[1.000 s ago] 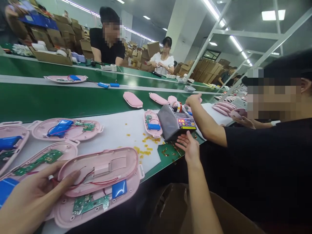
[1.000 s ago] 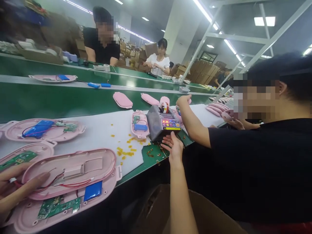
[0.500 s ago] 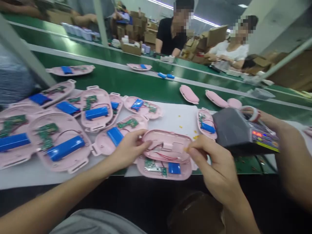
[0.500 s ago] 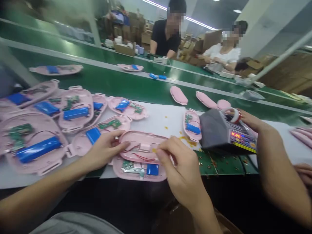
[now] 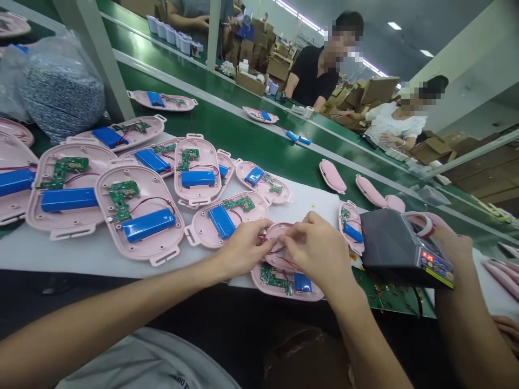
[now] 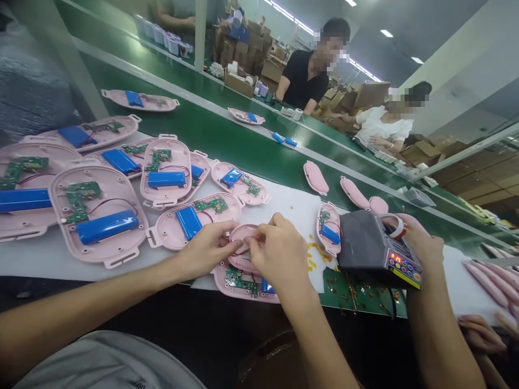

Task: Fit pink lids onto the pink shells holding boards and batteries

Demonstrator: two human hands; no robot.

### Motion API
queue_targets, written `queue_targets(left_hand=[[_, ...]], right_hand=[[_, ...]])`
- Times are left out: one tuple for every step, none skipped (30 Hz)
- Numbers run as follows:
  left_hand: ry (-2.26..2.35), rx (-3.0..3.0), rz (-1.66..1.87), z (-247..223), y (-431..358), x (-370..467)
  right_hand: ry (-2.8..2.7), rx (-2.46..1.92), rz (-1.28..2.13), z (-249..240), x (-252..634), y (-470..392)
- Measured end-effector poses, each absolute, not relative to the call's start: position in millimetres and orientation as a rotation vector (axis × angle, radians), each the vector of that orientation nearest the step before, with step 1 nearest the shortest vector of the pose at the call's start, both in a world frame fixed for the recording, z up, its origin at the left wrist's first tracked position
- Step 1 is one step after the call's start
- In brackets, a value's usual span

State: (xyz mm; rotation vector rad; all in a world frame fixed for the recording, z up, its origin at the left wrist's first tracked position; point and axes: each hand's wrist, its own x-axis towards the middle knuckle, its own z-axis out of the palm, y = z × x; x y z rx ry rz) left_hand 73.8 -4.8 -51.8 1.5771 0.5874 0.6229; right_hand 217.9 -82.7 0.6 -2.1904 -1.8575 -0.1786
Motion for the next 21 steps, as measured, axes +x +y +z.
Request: queue_targets(left_hand=[[0.593,1.59,0.635,-53.2,-4.6,73.7],[0.605,1.602,0.652,-54.5,-4.4,73.7],[0.62,1.61,0.668,-55.5,-4.0,73.6],[0.631,1.615,0.681,-56.2,-3.6,73.6],[0.635,1.616,0.687,-56.5,-3.3,73.6],[0.637,1.615,0.686,-56.4,-3.0,73.6],[0.637,1.613,0.681,-56.0,-2.7,73.5],[0.634,1.617,0.678,-55.4,-2.6,73.4],[0.63,1.629,0.678,-54.9,-2.5,73.4],[0.624,1.643,0.684,-54.5,-2.6,73.4],[0.613,1.652,0.693,-54.2,-2.8,73.5],[0.597,1.654,0.698,-54.2,-3.1,73.5],[0.58,1.648,0.701,-54.4,-3.6,73.4],[0.57,1.639,0.699,-54.7,-4.1,73.3],[0.573,1.634,0.696,-55.1,-4.7,73.0],[0.584,1.633,0.693,-55.5,-5.4,72.6],[0.596,1.637,0.688,-55.7,-6.0,71.9],[0.601,1.644,0.68,-55.8,-6.5,71.1],[0.609,1.651,0.676,-55.8,-7.1,70.2],[0.623,1.657,0.676,-55.5,-7.5,69.2],[0.646,1.664,0.681,-55.0,-7.9,68.3]], right_hand=[[-1.861,-2.193,-0.097,6.0,219.4,-82.0],[-1.875,-2.17,-0.008,11.6,221.5,-82.0],[-1.89,-2.131,0.075,17.0,223.9,-82.9],[-1.904,-2.087,0.146,21.5,226.1,-84.3],[-1.914,-2.051,0.196,24.7,227.8,-86.0],[-1.92,-2.031,0.218,26.2,228.8,-87.6],[-1.932,-2.026,0.215,25.9,228.8,-88.8],[-1.954,-2.028,0.195,23.7,227.9,-89.3],[-1.98,-2.034,0.154,20.1,226.3,-89.1],[-2.006,-2.041,0.086,15.4,224.1,-88.1],[-2.032,-2.047,-0.001,10.4,221.7,-86.5],[-2.059,-2.05,-0.091,5.8,219.4,-84.6],[-2.082,-2.053,-0.171,2.1,217.3,-82.5],[-2.094,-2.06,-0.229,-0.1,215.9,-80.4],[-2.086,-2.079,-0.263,-0.8,215.4,-78.5],[-2.05,-2.119,-0.283,0.0,216.2,-76.8],[-1.979,-2.179,-0.301,2.1,218.5,-75.3],[-1.89,-2.242,-0.314,4.9,222.5,-74.0],[-1.809,-2.288,-0.31,8.0,228.2,-72.8],[-1.761,-2.301,-0.278,10.8,235.3,-71.8],[-1.754,-2.273,-0.21,12.9,243.2,-71.0]])
